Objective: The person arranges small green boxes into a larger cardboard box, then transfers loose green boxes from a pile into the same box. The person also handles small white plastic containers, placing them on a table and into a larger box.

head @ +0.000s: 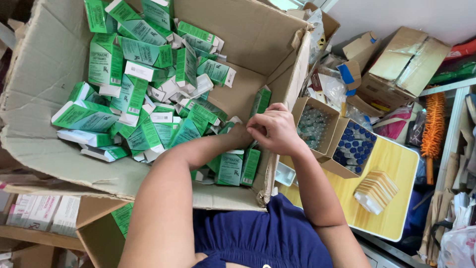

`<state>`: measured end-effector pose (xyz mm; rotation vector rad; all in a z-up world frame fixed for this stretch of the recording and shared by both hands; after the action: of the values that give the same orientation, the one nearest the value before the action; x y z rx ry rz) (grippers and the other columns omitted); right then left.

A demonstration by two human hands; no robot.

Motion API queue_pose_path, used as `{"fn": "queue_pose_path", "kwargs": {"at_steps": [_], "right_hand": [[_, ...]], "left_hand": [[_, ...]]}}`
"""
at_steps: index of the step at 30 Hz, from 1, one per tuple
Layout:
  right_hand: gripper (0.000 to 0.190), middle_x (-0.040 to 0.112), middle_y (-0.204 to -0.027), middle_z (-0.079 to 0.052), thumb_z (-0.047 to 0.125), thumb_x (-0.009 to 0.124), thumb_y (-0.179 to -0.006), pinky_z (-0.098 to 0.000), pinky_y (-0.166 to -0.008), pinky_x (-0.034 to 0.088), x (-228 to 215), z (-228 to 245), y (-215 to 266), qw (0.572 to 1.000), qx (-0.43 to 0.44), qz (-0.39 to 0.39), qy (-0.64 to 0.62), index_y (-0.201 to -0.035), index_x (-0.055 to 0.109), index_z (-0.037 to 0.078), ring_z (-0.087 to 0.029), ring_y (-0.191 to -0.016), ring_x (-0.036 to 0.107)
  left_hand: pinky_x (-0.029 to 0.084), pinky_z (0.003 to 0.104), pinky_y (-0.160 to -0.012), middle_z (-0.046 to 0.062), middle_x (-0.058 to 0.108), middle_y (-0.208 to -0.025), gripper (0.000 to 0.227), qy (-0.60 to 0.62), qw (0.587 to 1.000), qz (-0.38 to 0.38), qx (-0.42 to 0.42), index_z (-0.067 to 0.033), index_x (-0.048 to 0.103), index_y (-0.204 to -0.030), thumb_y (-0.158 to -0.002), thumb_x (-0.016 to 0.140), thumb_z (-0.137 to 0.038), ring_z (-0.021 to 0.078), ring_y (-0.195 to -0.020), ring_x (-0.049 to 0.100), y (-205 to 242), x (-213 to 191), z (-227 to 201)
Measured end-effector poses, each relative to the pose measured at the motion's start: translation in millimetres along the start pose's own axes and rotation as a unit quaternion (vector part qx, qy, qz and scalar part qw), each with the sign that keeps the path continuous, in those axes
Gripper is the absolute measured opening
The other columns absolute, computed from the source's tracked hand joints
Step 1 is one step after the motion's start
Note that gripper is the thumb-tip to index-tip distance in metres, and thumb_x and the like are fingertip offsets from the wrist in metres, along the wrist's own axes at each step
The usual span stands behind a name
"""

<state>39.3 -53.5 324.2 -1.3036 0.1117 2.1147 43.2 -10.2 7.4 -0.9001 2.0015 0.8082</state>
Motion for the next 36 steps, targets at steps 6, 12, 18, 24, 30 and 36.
{"fn": "queue_pose_path", "kwargs": {"at_steps": [6, 12, 18, 24, 30, 36], "right_hand": [[0.006, 0.060, -0.063, -0.001, 0.017, 0.074, -0.086, -0.0390, -0.088, 0.047, 1, -3, 4, 1.000, 0.000, -0.011, -0.010, -0.085, 0.069, 0.014, -0.021, -0.066, 0.064], [0.007, 0.057, -0.059, 0.000, 0.018, 0.075, -0.087, -0.0395, -0.088, 0.048, 4, -7, 6, 1.000, 0.007, -0.012, -0.017, -0.084, 0.069, 0.014, -0.021, -0.063, 0.063], [0.009, 0.056, -0.061, -0.001, 0.020, 0.076, -0.085, -0.0412, -0.090, 0.047, 8, -10, 6, 0.999, -0.013, -0.030, -0.011, -0.085, 0.069, 0.014, -0.024, -0.065, 0.062], [0.009, 0.063, -0.072, -0.003, 0.018, 0.075, -0.086, -0.0438, -0.095, 0.048, 8, -21, 15, 0.998, -0.003, -0.050, -0.031, -0.088, 0.068, 0.012, -0.024, -0.076, 0.066], [0.033, 0.050, -0.138, -0.017, 0.014, 0.075, -0.093, -0.0457, -0.112, 0.044, -2, -23, 27, 0.982, 0.011, -0.159, -0.097, -0.124, 0.063, 0.011, -0.035, -0.129, 0.053], [0.048, 0.032, -0.158, -0.022, 0.023, 0.071, -0.103, -0.0542, -0.123, 0.034, -29, -7, 41, 0.964, -0.097, -0.222, -0.111, -0.145, 0.048, 0.016, -0.040, -0.148, 0.038]], "left_hand": [[0.056, 0.043, -0.089, 0.006, 0.065, -0.130, 0.037, 0.048, 0.998, 0.035, -0.035, -0.0303, 0.056, -0.129, -0.094, 0.054, -0.039, 0.0269, -0.116, 0.067, -2, -12, 3], [0.057, 0.041, -0.086, 0.007, 0.069, -0.120, 0.029, 0.151, 0.988, 0.029, -0.001, -0.0239, 0.061, -0.118, -0.090, 0.061, -0.032, 0.0268, -0.109, 0.070, 1, -28, 7], [0.058, 0.040, -0.084, 0.009, 0.073, -0.110, 0.023, 0.248, 0.962, -0.043, 0.104, -0.0175, 0.064, -0.108, -0.086, 0.068, -0.024, 0.0267, -0.102, 0.073, -9, -32, 6], [0.059, 0.038, -0.082, 0.010, 0.078, -0.097, 0.015, 0.209, 0.969, -0.056, 0.124, -0.0096, 0.068, -0.093, -0.082, 0.075, -0.016, 0.0262, -0.093, 0.078, -17, -70, 26], [0.055, 0.044, -0.084, 0.016, 0.072, -0.105, 0.028, 0.218, 0.921, -0.280, 0.160, -0.0076, 0.069, -0.113, -0.086, 0.065, -0.013, 0.0356, -0.100, 0.070, 35, -200, -14], [0.054, 0.047, -0.077, 0.019, 0.071, -0.096, 0.029, 0.122, 0.929, -0.321, 0.140, -0.0055, 0.067, -0.114, -0.089, 0.068, -0.020, 0.0416, -0.091, 0.067, 103, -306, -121]]}}
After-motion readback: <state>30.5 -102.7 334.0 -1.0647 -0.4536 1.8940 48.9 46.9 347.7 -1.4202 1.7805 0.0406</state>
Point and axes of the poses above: each hand's wrist, its own y-axis away from the middle knuckle, its own x-axis out of the palm, z = x × y, the point moved 5 cm from there along -y, towards the middle knuckle
